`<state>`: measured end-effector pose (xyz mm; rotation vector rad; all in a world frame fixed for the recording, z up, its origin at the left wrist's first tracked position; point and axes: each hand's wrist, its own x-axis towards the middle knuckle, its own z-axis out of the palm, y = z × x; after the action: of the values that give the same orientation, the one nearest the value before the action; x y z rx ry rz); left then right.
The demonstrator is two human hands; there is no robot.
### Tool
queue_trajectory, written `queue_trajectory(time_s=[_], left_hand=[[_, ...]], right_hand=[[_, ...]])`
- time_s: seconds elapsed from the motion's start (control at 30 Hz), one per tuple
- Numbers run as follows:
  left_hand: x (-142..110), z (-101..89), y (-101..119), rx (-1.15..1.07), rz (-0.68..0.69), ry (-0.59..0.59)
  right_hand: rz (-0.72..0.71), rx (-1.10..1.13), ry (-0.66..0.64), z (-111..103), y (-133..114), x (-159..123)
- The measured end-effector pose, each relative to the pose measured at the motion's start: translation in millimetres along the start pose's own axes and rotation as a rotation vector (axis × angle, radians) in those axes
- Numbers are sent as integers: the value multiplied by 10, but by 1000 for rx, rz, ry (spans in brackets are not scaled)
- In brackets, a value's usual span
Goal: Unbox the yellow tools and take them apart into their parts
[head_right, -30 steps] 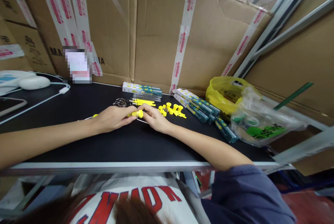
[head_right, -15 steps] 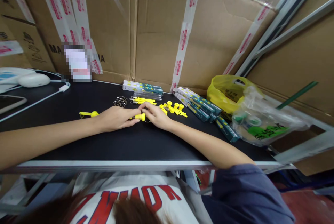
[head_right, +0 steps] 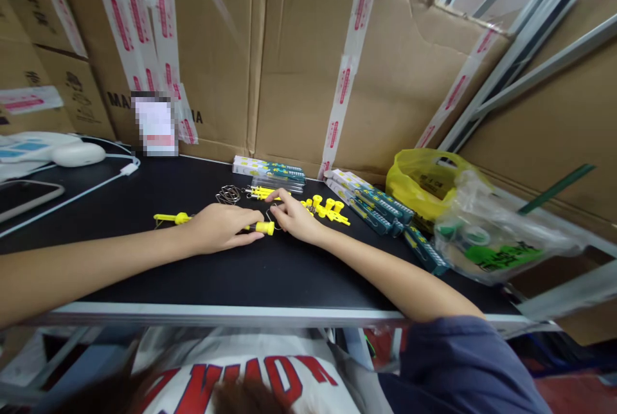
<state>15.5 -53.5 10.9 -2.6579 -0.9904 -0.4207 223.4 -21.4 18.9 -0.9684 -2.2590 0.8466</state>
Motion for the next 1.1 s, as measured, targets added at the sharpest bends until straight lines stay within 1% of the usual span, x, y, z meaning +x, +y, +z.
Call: queue_trajectory(time_s=[0.07, 0.17, 0.3, 0.4, 0.5, 0.67, 0.87, 1.0, 1.1], left_hand=[[-5, 4, -1, -30, 18, 37], [-8, 9, -8, -81, 34, 75], [-12, 8, -20, -125, 42, 71], [-15, 5, -31, -140, 37, 61], [-17, 3, -42, -143, 34, 52], [-15, 7, -56, -164, 42, 49], [-16, 4, -58, -161, 43, 27], [-15, -10, -50, -152, 37, 20], [-14, -22, -47, -149, 36, 20]], right_hand=[[-24, -86, 15, -3, 27, 105], [-100, -217, 51, 25, 18, 351], [-183, -357, 67, 140, -58, 763], [-179, -468, 45, 267, -94, 1025], [-156, -561, 25, 371, -108, 1180], [-171, -651, 56, 420, -104, 1279], [-155, -786, 103, 425, -39, 1311], [-148, -774, 117, 386, -54, 1239], [-171, -684, 137, 283, -83, 1060]])
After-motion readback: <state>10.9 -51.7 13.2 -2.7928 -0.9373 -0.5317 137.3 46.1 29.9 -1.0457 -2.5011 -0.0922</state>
